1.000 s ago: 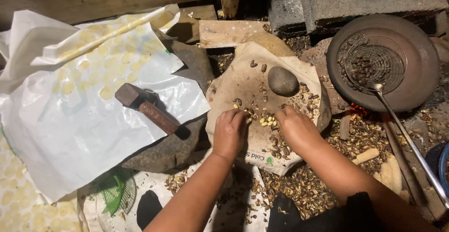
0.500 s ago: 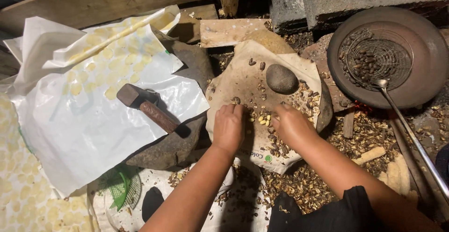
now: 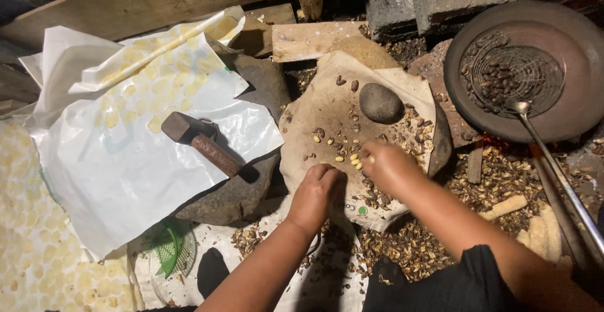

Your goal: Roasting nuts in a pan over a fire, cracking them with a stone, and flattening them with a wooden mallet on a plastic sheet.

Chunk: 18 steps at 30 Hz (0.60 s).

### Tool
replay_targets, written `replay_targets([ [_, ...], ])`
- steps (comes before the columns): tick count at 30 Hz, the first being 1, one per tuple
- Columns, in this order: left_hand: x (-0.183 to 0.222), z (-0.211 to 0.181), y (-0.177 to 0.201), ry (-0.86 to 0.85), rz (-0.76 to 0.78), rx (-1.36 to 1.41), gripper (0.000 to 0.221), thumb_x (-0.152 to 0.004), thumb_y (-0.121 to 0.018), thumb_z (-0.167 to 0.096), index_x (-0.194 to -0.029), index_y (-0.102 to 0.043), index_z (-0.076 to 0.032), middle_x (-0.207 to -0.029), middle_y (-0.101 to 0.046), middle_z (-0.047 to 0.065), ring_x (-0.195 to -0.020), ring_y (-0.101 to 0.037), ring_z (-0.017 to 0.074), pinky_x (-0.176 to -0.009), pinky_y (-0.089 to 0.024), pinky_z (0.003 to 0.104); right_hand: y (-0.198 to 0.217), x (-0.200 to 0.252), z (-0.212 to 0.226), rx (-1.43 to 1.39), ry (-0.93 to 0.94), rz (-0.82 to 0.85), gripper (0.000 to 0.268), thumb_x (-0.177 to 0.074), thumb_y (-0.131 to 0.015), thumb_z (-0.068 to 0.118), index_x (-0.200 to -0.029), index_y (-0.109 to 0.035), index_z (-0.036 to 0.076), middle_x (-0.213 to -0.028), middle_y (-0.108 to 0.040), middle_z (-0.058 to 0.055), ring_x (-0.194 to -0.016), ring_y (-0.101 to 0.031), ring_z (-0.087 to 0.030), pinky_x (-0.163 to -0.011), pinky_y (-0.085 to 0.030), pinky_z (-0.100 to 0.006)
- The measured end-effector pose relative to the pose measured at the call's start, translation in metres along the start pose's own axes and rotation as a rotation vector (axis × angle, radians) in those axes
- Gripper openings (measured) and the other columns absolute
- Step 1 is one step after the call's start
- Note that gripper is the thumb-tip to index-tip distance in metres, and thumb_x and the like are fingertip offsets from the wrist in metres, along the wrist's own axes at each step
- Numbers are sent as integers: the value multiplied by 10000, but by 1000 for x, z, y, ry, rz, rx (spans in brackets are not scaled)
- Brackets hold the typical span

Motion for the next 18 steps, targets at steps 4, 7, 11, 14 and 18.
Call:
replay_targets([
  [4,-7,-7,0,-21,-15,-54,169,-918,-704,-172,-1077,-651,-192,-1052,-619,54,-1031,-671,292,-868,-610,386,-72,-16,-52,195,-31,5,230,-912,-691,189,-1019,-644,-9,-957,-694,-238,-919,-732,-443,-794,-613,-523],
  [7,-16,-4,10,137,-99,126,151,-933,-685,-183,-1076,-644,-210,-1066,-605,46,-1029,-684,310,-859,-617,407,-64,-14,-47,136,-91,47,209,-923,-647,220,-991,-664,24,-965,-696,-219,-930,-733,-438,-809,-608,-527],
  [11,-45,6,29,236,-182,159,104,-889,-676,-87,-977,-627,-115,-985,-597,131,-957,-675,401,-824,-602,489,-33,-6,-16,5,-126,4,173,-885,-661,164,-987,-679,27,-953,-706,-249,-951,-715,-475,-820,-582,-563],
  [14,-68,6,34,241,-188,154,50,-966,-643,-152,-1009,-651,-127,-978,-604,77,-943,-692,327,-778,-595,408,-47,-17,-21,14,-46,-59,221,-898,-647,121,-1102,-691,50,-992,-684,-241,-947,-718,-471,-807,-603,-546],
  [18,-75,6,25,220,-89,-204,146,-885,-721,-194,-995,-653,-126,-931,-588,63,-909,-676,297,-791,-605,381,-78,-21,-49,132,0,-64,162,-901,-650,173,-1025,-660,70,-960,-676,-184,-931,-729,-407,-780,-615,-482],
])
Point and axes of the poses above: each hand's wrist, its own x-axis away from the middle knuckle, its own y-axis out of the back of the hand, z = x × y, the point moved 3 cm from there along -x, towards the middle knuckle
